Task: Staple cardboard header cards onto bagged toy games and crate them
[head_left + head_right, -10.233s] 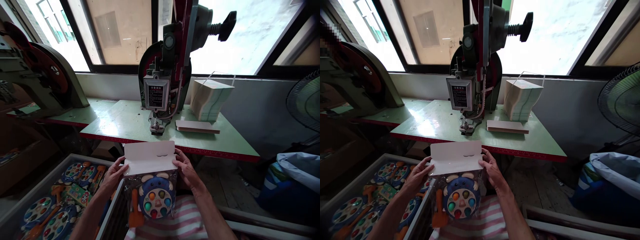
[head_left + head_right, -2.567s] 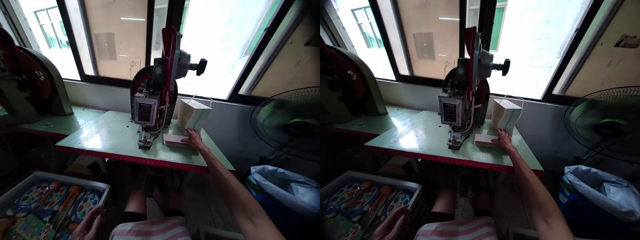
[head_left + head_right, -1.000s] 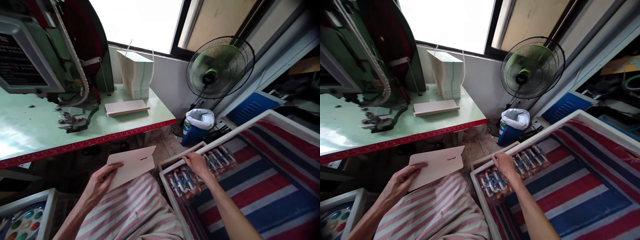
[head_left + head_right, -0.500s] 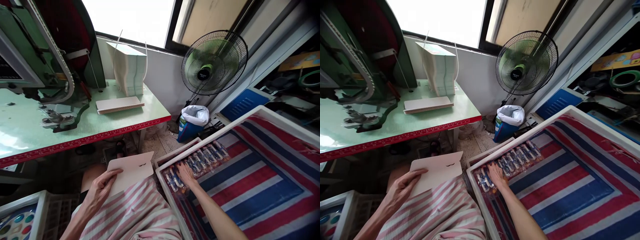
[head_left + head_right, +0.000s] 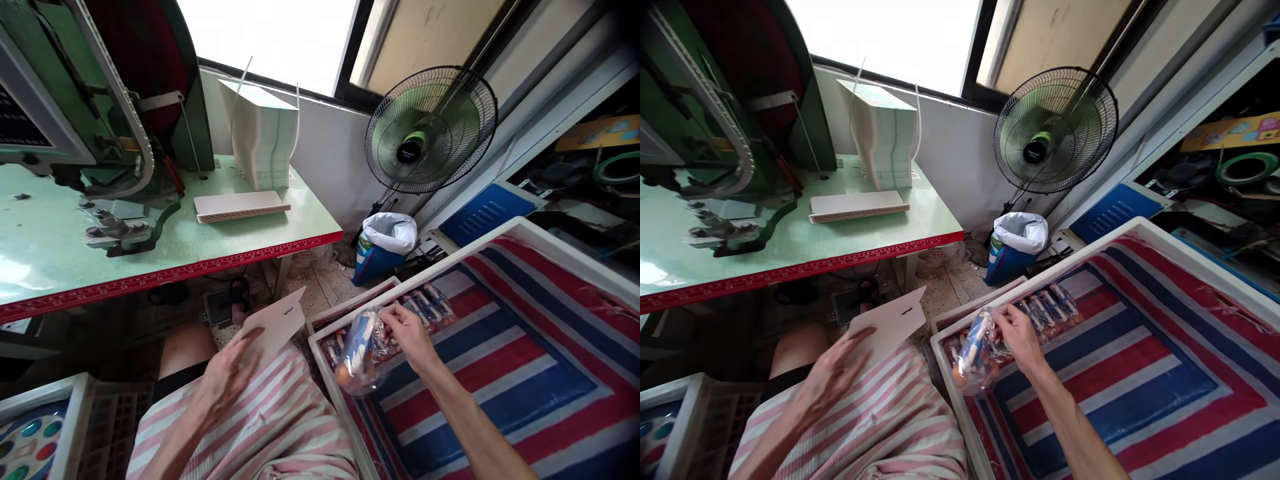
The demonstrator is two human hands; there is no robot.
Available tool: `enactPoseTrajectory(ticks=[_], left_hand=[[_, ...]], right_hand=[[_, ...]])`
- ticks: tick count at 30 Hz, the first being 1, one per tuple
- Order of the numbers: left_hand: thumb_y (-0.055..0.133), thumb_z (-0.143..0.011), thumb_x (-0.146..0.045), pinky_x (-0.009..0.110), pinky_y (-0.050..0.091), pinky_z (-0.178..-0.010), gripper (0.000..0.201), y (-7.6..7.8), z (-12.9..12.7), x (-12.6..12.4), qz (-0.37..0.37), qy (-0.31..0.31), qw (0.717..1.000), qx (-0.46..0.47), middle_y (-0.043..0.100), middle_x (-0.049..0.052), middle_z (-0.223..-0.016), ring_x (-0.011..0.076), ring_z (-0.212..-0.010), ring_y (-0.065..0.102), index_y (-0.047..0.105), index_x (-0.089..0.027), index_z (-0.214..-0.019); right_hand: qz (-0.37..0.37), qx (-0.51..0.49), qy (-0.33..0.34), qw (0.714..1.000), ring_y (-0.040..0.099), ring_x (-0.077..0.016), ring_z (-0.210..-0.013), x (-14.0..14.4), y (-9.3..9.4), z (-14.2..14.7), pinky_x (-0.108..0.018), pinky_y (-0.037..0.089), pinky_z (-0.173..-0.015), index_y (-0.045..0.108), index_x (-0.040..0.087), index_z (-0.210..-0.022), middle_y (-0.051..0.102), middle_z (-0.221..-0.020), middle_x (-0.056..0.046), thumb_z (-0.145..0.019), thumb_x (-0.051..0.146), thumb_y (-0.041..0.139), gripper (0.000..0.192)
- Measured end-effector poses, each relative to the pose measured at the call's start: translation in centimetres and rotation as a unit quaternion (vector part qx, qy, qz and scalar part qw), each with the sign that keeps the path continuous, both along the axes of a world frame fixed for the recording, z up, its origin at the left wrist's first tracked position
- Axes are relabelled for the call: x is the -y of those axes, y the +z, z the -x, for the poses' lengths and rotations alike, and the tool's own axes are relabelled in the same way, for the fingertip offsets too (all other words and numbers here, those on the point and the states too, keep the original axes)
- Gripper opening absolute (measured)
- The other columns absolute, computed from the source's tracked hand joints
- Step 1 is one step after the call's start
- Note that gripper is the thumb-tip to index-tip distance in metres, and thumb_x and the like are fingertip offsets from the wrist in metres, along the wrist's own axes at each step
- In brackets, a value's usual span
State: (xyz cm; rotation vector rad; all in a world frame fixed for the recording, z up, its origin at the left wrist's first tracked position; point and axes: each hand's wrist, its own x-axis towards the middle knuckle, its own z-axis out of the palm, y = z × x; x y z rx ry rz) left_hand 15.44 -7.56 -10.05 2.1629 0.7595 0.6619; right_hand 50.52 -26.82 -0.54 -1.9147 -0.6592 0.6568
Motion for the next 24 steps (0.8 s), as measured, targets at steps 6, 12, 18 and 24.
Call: enactPoseTrajectory(ticks=[6, 12, 18, 24], left_hand=[[0.079, -0.082, -0.04, 0.043, 0.05, -0.112, 0.082, 1.6, -3.2, 2.9, -0.069, -0.076, 0.994, 0.048, 0.044, 0.017, -0.162, 0.0325, -0.143, 0.051, 0.044, -0.023, -0.155], [0.047, -0.103, -0.03, 0.031, 0.057, -0.089, 0.029, 2.7, -2.9, 0.7, 0.01, 0.045, 0.989, 0.144, 0.074, 0.013, -0.114, 0.0232, -0.106, 0.072, 0.074, -0.018, -0.102], [0.04, -0.104, -0.053, 0.029, 0.055, -0.076, 0.055, 3.5, -0.5, 0.1, 0.165, 0.137, 0.967, 0.14, 0.077, 0.009, -0.089, 0.023, -0.084, 0.072, 0.077, -0.018, -0.083], [0.043, -0.095, -0.072, 0.038, 0.058, -0.087, 0.068, 3.6, 1.6, -0.8, 0.238, 0.185, 0.944, 0.131, 0.081, 0.012, -0.094, 0.0301, -0.092, 0.074, 0.081, -0.017, -0.085]], right_hand=[[-0.146, -0.293, -0.016, 0.945, 0.071, -0.0167, -0.064, -5.3, 4.1, 8.4, -0.02, 0.05, -0.051, 0.064, 0.019, -0.081, 0.076, -0.078, -0.006, -0.073, 0.041, 0.086, 0.032], [-0.167, -0.349, 0.03, 0.922, 0.072, -0.0162, -0.068, -9.5, 2.6, 11.0, -0.02, 0.053, -0.056, 0.068, 0.017, -0.084, 0.078, -0.084, -0.01, -0.075, 0.045, 0.087, 0.035], [-0.14, -0.141, 0.082, 0.977, 0.055, -0.0114, -0.054, -10.4, -0.4, 8.7, -0.021, 0.042, -0.048, 0.066, 0.02, -0.092, 0.068, -0.07, 0.0, -0.084, 0.053, 0.078, 0.036], [-0.105, 0.02, 0.177, 0.978, 0.067, -0.0222, -0.096, -11.3, -1.6, 8.1, -0.03, 0.054, -0.078, 0.076, 0.021, -0.109, 0.076, -0.105, -0.008, -0.087, 0.049, 0.074, 0.035]])
